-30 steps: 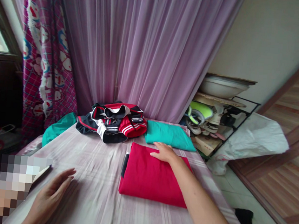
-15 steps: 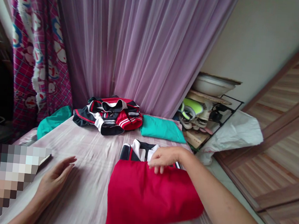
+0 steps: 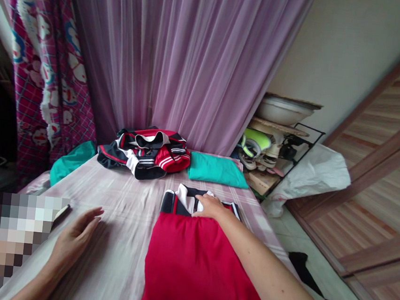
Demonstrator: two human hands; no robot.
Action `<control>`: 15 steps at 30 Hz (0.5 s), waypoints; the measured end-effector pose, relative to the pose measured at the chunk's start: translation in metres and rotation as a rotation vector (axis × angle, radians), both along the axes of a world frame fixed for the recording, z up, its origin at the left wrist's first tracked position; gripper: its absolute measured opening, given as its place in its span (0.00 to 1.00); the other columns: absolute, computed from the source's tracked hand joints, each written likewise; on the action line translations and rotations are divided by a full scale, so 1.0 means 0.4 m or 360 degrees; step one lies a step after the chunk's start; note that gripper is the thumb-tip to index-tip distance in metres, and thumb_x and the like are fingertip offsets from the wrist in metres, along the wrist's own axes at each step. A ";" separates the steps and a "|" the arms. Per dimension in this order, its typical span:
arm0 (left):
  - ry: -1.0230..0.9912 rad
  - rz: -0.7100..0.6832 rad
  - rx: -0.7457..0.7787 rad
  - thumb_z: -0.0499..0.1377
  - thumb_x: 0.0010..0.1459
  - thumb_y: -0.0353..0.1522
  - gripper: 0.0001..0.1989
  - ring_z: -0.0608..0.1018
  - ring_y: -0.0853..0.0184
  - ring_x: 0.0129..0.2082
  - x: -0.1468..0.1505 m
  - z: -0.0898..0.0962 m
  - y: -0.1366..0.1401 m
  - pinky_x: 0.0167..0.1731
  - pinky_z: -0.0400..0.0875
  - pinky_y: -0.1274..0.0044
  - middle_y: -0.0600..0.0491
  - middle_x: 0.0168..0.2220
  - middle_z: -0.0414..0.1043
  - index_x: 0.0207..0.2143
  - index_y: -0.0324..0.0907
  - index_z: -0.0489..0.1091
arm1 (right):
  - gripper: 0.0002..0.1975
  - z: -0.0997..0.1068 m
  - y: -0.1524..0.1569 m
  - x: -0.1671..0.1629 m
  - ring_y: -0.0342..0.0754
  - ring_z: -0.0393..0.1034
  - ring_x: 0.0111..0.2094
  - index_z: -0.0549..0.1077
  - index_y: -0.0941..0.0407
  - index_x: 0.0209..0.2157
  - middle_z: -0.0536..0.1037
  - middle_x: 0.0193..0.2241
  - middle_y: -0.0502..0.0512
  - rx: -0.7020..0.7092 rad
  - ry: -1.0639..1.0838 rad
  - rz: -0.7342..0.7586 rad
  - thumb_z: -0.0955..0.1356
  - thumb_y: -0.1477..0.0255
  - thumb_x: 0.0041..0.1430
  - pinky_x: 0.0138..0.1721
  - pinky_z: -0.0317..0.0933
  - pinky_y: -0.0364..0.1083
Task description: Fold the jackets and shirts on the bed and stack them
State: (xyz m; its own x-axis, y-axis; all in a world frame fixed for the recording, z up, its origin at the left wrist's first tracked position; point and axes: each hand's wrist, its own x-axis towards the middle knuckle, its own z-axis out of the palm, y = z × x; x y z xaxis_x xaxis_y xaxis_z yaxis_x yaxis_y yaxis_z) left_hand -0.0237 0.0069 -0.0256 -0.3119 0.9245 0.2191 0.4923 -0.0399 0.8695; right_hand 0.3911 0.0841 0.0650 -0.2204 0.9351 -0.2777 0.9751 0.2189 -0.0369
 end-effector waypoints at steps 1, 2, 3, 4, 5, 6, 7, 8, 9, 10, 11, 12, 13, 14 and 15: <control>-0.0010 -0.0001 0.0009 0.54 0.51 0.52 0.26 0.82 0.58 0.43 0.001 0.000 0.000 0.42 0.77 0.70 0.49 0.44 0.81 0.44 0.46 0.75 | 0.38 0.004 0.000 -0.008 0.62 0.68 0.57 0.66 0.52 0.63 0.74 0.57 0.62 -0.0009 -0.0022 -0.0024 0.72 0.57 0.51 0.54 0.63 0.55; -0.0018 -0.0001 0.0016 0.55 0.51 0.52 0.26 0.82 0.58 0.43 0.001 0.000 -0.001 0.42 0.77 0.70 0.49 0.44 0.81 0.44 0.46 0.75 | 0.34 0.011 0.001 -0.015 0.61 0.71 0.54 0.69 0.51 0.60 0.77 0.53 0.61 -0.0021 -0.0036 -0.0030 0.72 0.58 0.52 0.50 0.64 0.53; -0.0027 0.0003 0.0020 0.55 0.51 0.52 0.26 0.82 0.58 0.44 0.003 0.000 -0.002 0.42 0.77 0.70 0.49 0.44 0.81 0.44 0.46 0.75 | 0.28 0.020 0.001 -0.021 0.60 0.73 0.50 0.74 0.51 0.55 0.80 0.49 0.59 -0.0038 -0.0043 -0.0018 0.72 0.60 0.52 0.46 0.66 0.52; -0.0035 0.0008 0.0017 0.55 0.51 0.52 0.26 0.82 0.58 0.44 0.004 0.001 -0.003 0.43 0.77 0.70 0.49 0.44 0.81 0.44 0.46 0.75 | 0.22 0.032 0.002 -0.025 0.58 0.75 0.46 0.78 0.50 0.49 0.82 0.44 0.57 -0.0060 -0.0050 0.0005 0.72 0.62 0.52 0.42 0.66 0.50; -0.0045 0.0013 0.0008 0.55 0.51 0.52 0.26 0.82 0.58 0.45 0.005 0.002 -0.004 0.43 0.77 0.70 0.49 0.44 0.81 0.44 0.46 0.75 | 0.15 0.047 0.005 -0.030 0.57 0.76 0.41 0.81 0.51 0.41 0.83 0.39 0.55 -0.0081 -0.0058 0.0033 0.72 0.64 0.51 0.38 0.65 0.48; -0.0057 0.0016 -0.0001 0.55 0.51 0.52 0.26 0.82 0.57 0.45 0.007 0.002 -0.005 0.43 0.77 0.69 0.49 0.44 0.81 0.44 0.46 0.75 | 0.08 0.064 0.010 -0.036 0.55 0.76 0.38 0.81 0.51 0.33 0.83 0.34 0.54 -0.0097 -0.0066 0.0064 0.73 0.66 0.49 0.35 0.64 0.46; -0.0069 0.0023 -0.0008 0.55 0.51 0.52 0.26 0.82 0.57 0.45 0.009 0.002 -0.006 0.44 0.77 0.69 0.49 0.44 0.81 0.44 0.45 0.75 | 0.03 0.083 0.020 -0.044 0.53 0.76 0.34 0.80 0.52 0.27 0.82 0.30 0.52 -0.0106 -0.0069 0.0092 0.74 0.68 0.47 0.33 0.62 0.45; -0.0080 0.0031 -0.0012 0.55 0.51 0.52 0.26 0.82 0.57 0.45 0.010 0.001 -0.008 0.44 0.77 0.69 0.49 0.44 0.81 0.44 0.45 0.75 | 0.02 0.107 0.034 -0.055 0.51 0.75 0.32 0.79 0.52 0.23 0.82 0.27 0.51 -0.0099 -0.0066 0.0116 0.74 0.71 0.45 0.31 0.61 0.43; -0.0090 0.0032 -0.0015 0.55 0.51 0.52 0.26 0.82 0.57 0.45 0.012 0.000 -0.009 0.44 0.77 0.69 0.49 0.44 0.81 0.44 0.45 0.75 | 0.03 0.135 0.054 -0.070 0.49 0.74 0.30 0.78 0.53 0.21 0.81 0.25 0.50 -0.0073 -0.0055 0.0134 0.75 0.73 0.43 0.29 0.60 0.42; -0.0098 0.0033 -0.0013 0.55 0.51 0.52 0.26 0.82 0.57 0.44 0.013 -0.001 -0.010 0.45 0.77 0.69 0.49 0.45 0.81 0.44 0.45 0.75 | 0.04 0.169 0.080 -0.089 0.47 0.73 0.29 0.77 0.54 0.21 0.80 0.24 0.49 -0.0020 -0.0034 0.0143 0.75 0.74 0.43 0.29 0.59 0.41; -0.0105 0.0035 -0.0008 0.55 0.51 0.51 0.26 0.82 0.58 0.44 0.014 -0.002 -0.011 0.45 0.77 0.69 0.49 0.44 0.81 0.44 0.45 0.75 | 0.04 0.211 0.112 -0.112 0.46 0.72 0.29 0.77 0.54 0.21 0.80 0.24 0.48 0.0057 -0.0009 0.0137 0.75 0.75 0.43 0.29 0.58 0.40; -0.0111 0.0038 -0.0006 0.55 0.51 0.51 0.25 0.82 0.58 0.44 0.014 -0.002 -0.013 0.44 0.77 0.70 0.49 0.44 0.81 0.44 0.46 0.76 | 0.03 0.263 0.150 -0.137 0.45 0.72 0.29 0.78 0.56 0.22 0.80 0.25 0.49 0.0167 0.0021 0.0122 0.75 0.76 0.43 0.30 0.58 0.40; -0.0117 0.0038 -0.0008 0.55 0.51 0.51 0.25 0.82 0.58 0.43 0.014 -0.003 -0.014 0.44 0.78 0.70 0.50 0.44 0.82 0.44 0.46 0.76 | 0.02 0.324 0.192 -0.163 0.45 0.72 0.30 0.78 0.57 0.26 0.81 0.27 0.50 0.0319 0.0060 0.0097 0.74 0.76 0.46 0.31 0.58 0.40; -0.0126 0.0038 -0.0013 0.56 0.51 0.51 0.25 0.82 0.58 0.43 0.014 -0.003 -0.016 0.44 0.78 0.70 0.50 0.44 0.82 0.43 0.46 0.76 | 0.04 0.396 0.236 -0.189 0.46 0.72 0.33 0.79 0.60 0.31 0.82 0.32 0.54 0.0508 0.0111 0.0060 0.72 0.75 0.50 0.34 0.59 0.41; -0.0136 0.0041 -0.0017 0.56 0.51 0.51 0.25 0.82 0.58 0.44 0.013 -0.003 -0.017 0.44 0.78 0.70 0.50 0.44 0.82 0.43 0.46 0.77 | 0.09 0.475 0.279 -0.213 0.48 0.73 0.37 0.78 0.64 0.38 0.82 0.38 0.60 0.0739 0.0170 0.0001 0.69 0.74 0.57 0.37 0.59 0.42</control>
State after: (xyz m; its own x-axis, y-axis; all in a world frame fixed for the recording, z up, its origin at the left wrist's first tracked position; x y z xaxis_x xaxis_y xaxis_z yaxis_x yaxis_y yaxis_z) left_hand -0.0186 0.0000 -0.0268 -0.3530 0.9180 0.1809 0.4169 -0.0187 0.9088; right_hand 0.3057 0.1956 0.2552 -0.2256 0.9547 0.1941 0.9710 0.2366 -0.0348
